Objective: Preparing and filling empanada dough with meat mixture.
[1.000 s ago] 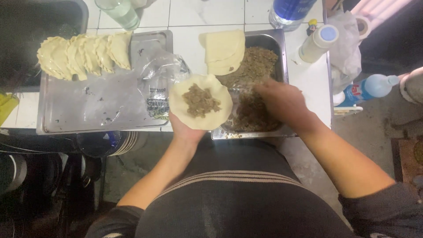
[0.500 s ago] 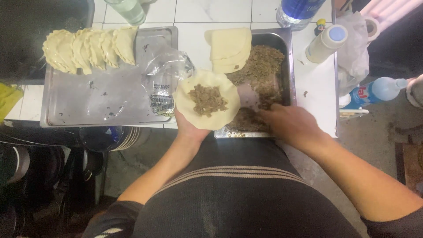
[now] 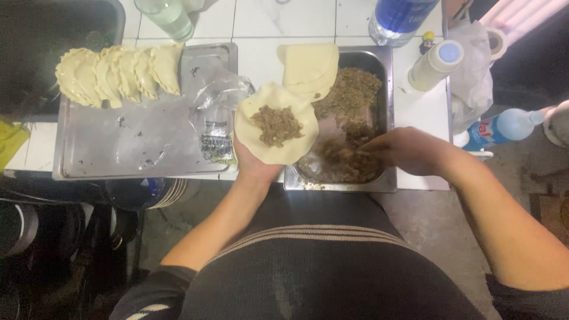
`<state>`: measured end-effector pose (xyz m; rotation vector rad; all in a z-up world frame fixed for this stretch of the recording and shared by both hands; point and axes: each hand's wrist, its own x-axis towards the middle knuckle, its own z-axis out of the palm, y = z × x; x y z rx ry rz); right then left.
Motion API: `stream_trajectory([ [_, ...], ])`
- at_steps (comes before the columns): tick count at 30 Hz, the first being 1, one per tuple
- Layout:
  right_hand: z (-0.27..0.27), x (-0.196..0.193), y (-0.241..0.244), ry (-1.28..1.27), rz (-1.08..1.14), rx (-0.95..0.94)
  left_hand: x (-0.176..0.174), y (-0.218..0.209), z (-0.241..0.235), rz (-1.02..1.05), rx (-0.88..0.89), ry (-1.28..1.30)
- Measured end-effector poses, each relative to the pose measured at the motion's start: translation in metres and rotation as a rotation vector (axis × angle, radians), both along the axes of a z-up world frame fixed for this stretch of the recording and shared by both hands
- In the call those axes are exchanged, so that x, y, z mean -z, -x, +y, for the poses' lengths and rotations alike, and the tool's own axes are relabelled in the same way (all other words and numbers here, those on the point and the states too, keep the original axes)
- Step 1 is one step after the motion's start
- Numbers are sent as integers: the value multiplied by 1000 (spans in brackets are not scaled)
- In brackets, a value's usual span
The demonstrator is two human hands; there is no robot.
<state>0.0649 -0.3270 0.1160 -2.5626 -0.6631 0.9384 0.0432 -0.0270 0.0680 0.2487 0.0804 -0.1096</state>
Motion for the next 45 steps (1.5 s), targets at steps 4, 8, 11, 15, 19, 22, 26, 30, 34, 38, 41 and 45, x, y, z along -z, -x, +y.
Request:
stream_trajectory([
  [4, -11, -48, 9, -38, -29, 349, 1, 8, -7, -90, -72, -275],
  [8, 3, -40, 17, -106, 6, 503, 1, 3, -29, -37, -38, -272],
  [11, 33, -32, 34, -325, -200, 463, -2, -1, -44, 12, 45, -111],
  [15, 65, -18, 59, -152, -424, 481, -12, -11, -59, 62, 80, -58],
  [19, 70, 1, 70, -182, -484, 417, -11, -21, -66, 128, 86, 23],
  [22, 79, 8, 74, -31, -331, 407, 37, -36, -65, 120, 105, 109],
  [26, 73, 24, 81, -253, -587, 275, -30, -29, -70, 198, 104, 59],
  [30, 73, -20, 70, -320, -213, 460, -38, -30, -64, 173, 115, -14],
  [34, 65, -27, 61, -242, -285, 478, -33, -32, -65, 90, 158, 103],
  [38, 63, 6, 72, -308, -243, 421, -30, -33, -62, 38, 152, 82],
  [41, 58, -3, 73, -557, -527, 251, -29, -30, -60, 66, 109, 17],
  [45, 65, -18, 61, -231, -214, 481, -34, -27, -62, 93, 118, 74],
])
